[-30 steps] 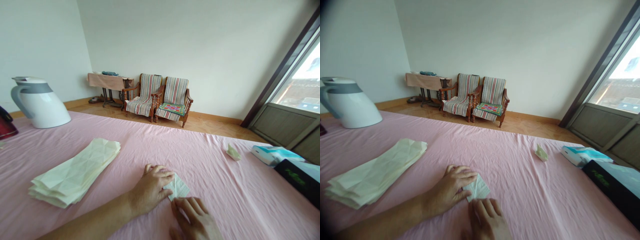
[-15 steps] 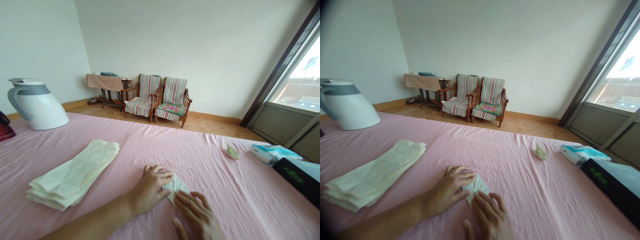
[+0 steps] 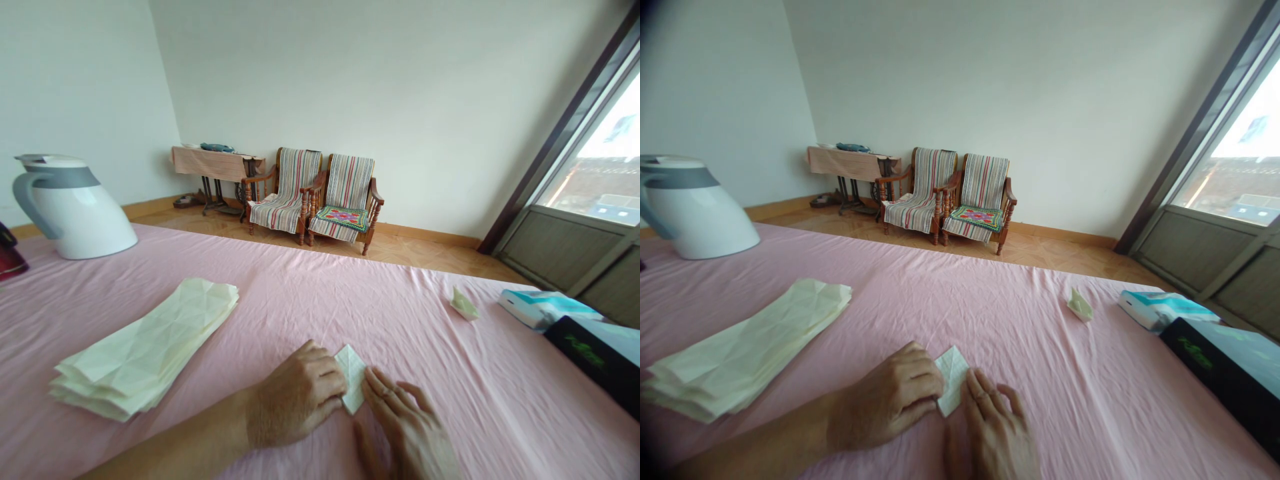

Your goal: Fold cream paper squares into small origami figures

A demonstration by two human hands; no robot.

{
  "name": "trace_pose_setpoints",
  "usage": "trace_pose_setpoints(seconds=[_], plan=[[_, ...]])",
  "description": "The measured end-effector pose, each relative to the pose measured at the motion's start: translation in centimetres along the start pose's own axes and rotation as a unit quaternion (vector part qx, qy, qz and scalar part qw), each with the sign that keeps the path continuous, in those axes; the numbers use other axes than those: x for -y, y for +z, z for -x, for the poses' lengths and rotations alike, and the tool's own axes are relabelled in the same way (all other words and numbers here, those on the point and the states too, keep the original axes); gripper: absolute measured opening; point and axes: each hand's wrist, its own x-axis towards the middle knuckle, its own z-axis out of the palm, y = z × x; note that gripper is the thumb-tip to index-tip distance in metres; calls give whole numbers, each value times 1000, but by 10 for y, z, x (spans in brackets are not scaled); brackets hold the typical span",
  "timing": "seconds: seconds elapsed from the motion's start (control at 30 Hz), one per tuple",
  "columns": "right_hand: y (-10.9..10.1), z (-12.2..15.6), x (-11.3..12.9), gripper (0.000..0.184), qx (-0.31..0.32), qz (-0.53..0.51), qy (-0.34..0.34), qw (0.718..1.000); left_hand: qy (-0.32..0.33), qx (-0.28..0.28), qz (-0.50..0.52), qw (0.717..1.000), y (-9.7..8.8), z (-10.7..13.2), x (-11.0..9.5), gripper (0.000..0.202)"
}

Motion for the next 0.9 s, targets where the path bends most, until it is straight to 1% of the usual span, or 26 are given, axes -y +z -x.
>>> trace_pose_setpoints(seconds=[0.13,0.23,0.3,0.37,0.5,0.6,0.7,0.8,0.9], plan=[[4,4,0,44,24,18,25,999,-9,-5,-8,1000,0,-1,0,14],[7,5,3,44,19,-26,66,997,-1,-5,-22,1000,3,-1,1,9],[8,3,4,41,16,-68,79,994,4,-9,-27,1000,5,-1,2,10],[7,-1,4,37,15,-99,75,992,11,-18,-25,999,7,-1,3,13],[3,-7,2,30,37,-145,75,986,19,-27,-3,999,6,-2,4,16],[1,-8,1,26,48,-176,95,979,13,-31,19,999,4,-3,5,15],[2,-8,2,26,50,-185,112,975,-4,-38,23,999,3,-4,6,13],[5,-7,3,27,38,-187,135,972,-18,-50,16,998,3,-4,7,18],[10,-4,3,28,13,-201,157,967,-13,-50,19,998,3,-1,7,21]])
